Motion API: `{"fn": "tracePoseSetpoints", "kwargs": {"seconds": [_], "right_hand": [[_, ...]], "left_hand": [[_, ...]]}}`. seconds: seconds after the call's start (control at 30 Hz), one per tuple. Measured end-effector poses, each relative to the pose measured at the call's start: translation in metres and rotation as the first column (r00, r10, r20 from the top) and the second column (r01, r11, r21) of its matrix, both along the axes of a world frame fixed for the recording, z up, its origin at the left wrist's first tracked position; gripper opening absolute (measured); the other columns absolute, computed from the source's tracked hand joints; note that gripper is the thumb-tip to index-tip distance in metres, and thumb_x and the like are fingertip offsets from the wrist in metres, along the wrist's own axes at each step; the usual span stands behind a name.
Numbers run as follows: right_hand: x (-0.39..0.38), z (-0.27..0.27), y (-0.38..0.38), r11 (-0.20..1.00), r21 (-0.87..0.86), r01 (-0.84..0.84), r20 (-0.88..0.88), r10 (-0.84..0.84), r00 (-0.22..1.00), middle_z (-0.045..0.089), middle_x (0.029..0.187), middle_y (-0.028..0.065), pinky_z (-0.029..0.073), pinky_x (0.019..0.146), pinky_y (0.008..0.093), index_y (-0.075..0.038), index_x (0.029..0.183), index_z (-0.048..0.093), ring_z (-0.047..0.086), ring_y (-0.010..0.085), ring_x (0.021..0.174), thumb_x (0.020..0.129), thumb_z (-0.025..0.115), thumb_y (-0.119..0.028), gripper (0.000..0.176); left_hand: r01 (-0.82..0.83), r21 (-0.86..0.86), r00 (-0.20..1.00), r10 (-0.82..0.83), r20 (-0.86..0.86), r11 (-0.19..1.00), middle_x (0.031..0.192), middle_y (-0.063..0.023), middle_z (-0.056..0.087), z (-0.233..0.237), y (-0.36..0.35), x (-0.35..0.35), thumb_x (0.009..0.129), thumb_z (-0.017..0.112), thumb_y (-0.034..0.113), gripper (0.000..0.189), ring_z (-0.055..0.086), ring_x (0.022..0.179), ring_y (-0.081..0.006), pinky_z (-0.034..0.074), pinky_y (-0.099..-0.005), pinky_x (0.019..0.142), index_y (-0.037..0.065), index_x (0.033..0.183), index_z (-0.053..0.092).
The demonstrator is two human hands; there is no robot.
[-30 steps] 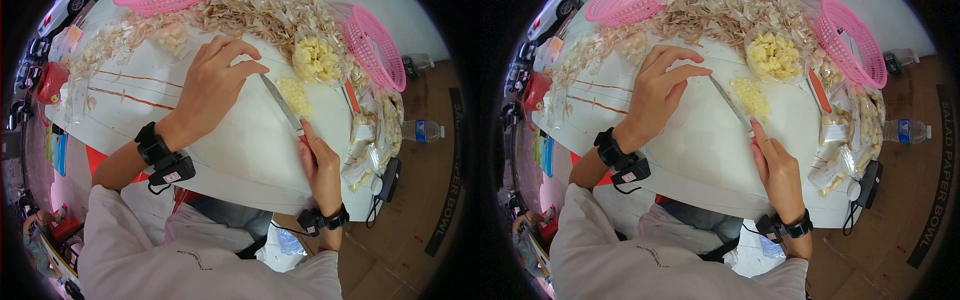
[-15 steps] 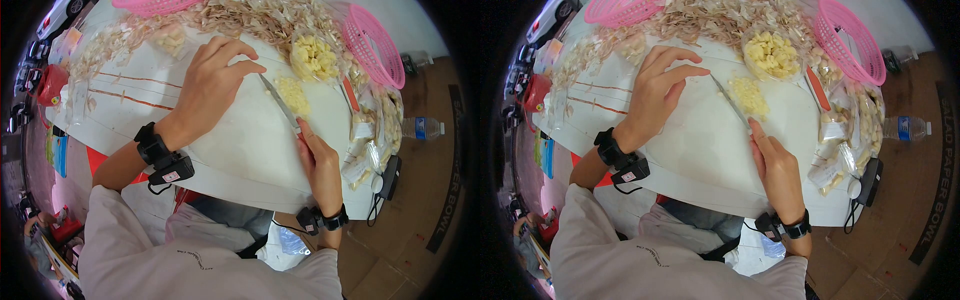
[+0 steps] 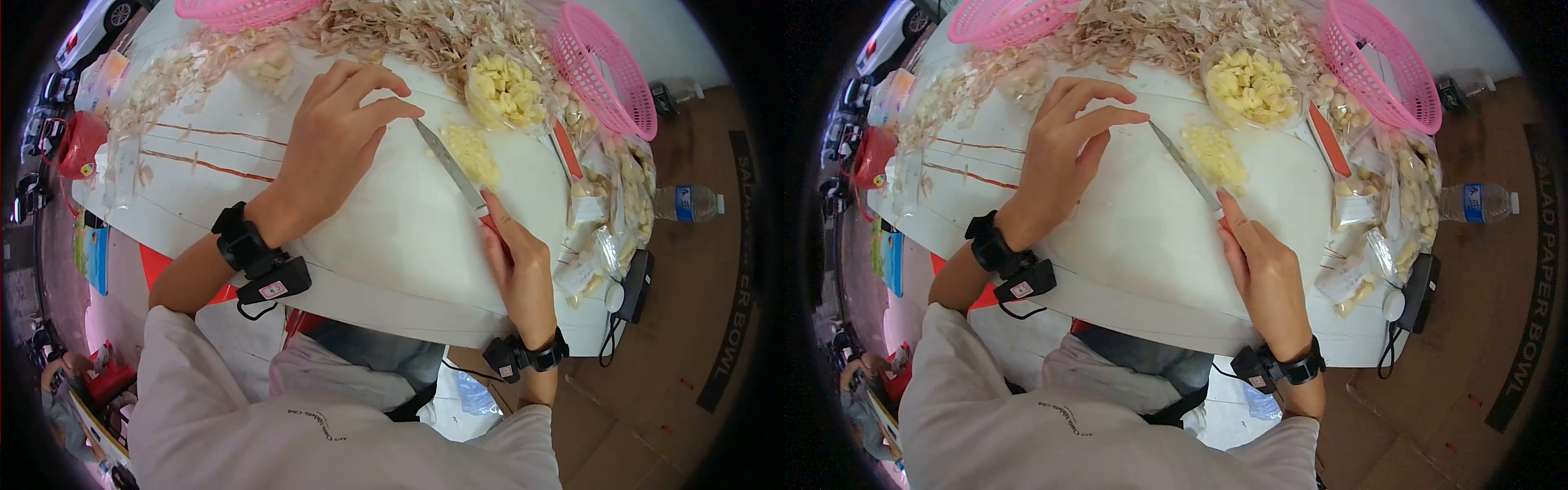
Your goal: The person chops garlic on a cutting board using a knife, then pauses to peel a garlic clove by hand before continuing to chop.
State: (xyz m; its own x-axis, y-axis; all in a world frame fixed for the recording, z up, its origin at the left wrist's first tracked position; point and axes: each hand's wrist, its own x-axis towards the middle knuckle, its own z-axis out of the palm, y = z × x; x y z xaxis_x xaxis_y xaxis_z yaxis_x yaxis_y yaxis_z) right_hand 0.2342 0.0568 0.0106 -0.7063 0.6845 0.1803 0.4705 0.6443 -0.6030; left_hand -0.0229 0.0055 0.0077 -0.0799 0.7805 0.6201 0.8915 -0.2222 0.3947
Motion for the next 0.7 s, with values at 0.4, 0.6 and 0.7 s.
{"fn": "tracePoseSetpoints", "kwargs": {"seconds": [0.4, 0.6, 0.7], "right_hand": [[-0.0005, -0.0026, -0.0008, 0.998, 0.056, -0.004, 0.062, 0.001, 0.998, 0.063, 0.081, 0.0158, 0.050, 0.061, 0.0399, -0.013, 0.135, 0.057, 0.062, 0.0331, 0.067, 0.089, 0.064, -0.003, 0.047], [-0.0002, -0.0027, -0.0008, 0.998, 0.070, 0.007, 0.029, -0.009, 1.000, 0.062, 0.079, 0.0162, 0.049, 0.060, 0.0403, -0.011, 0.134, 0.057, 0.061, 0.0329, 0.064, 0.089, 0.064, -0.003, 0.046], [-0.0016, -0.0010, -0.0018, 0.997, 0.071, 0.011, 0.062, -0.016, 0.998, 0.062, 0.078, 0.0163, 0.049, 0.060, 0.0407, -0.011, 0.133, 0.058, 0.061, 0.0327, 0.064, 0.089, 0.064, -0.003, 0.045]], "left_hand": [[0.013, -0.020, 1.000, -0.013, 0.005, 1.000, 0.109, -0.0048, 0.064, 0.0026, -0.0006, -0.0004, 0.072, 0.058, -0.014, 0.039, 0.055, 0.103, -0.0271, 0.046, -0.0372, 0.089, 0.010, 0.099, 0.073], [0.009, -0.007, 1.000, -0.009, 0.005, 1.000, 0.108, -0.0048, 0.065, 0.0021, -0.0009, 0.0000, 0.072, 0.057, -0.014, 0.039, 0.055, 0.103, -0.0273, 0.046, -0.0373, 0.090, 0.010, 0.098, 0.074], [0.010, -0.013, 1.000, -0.010, 0.010, 1.000, 0.108, -0.0047, 0.065, 0.0021, -0.0010, 0.0002, 0.072, 0.057, -0.014, 0.039, 0.055, 0.103, -0.0272, 0.046, -0.0373, 0.090, 0.010, 0.098, 0.074]]}}
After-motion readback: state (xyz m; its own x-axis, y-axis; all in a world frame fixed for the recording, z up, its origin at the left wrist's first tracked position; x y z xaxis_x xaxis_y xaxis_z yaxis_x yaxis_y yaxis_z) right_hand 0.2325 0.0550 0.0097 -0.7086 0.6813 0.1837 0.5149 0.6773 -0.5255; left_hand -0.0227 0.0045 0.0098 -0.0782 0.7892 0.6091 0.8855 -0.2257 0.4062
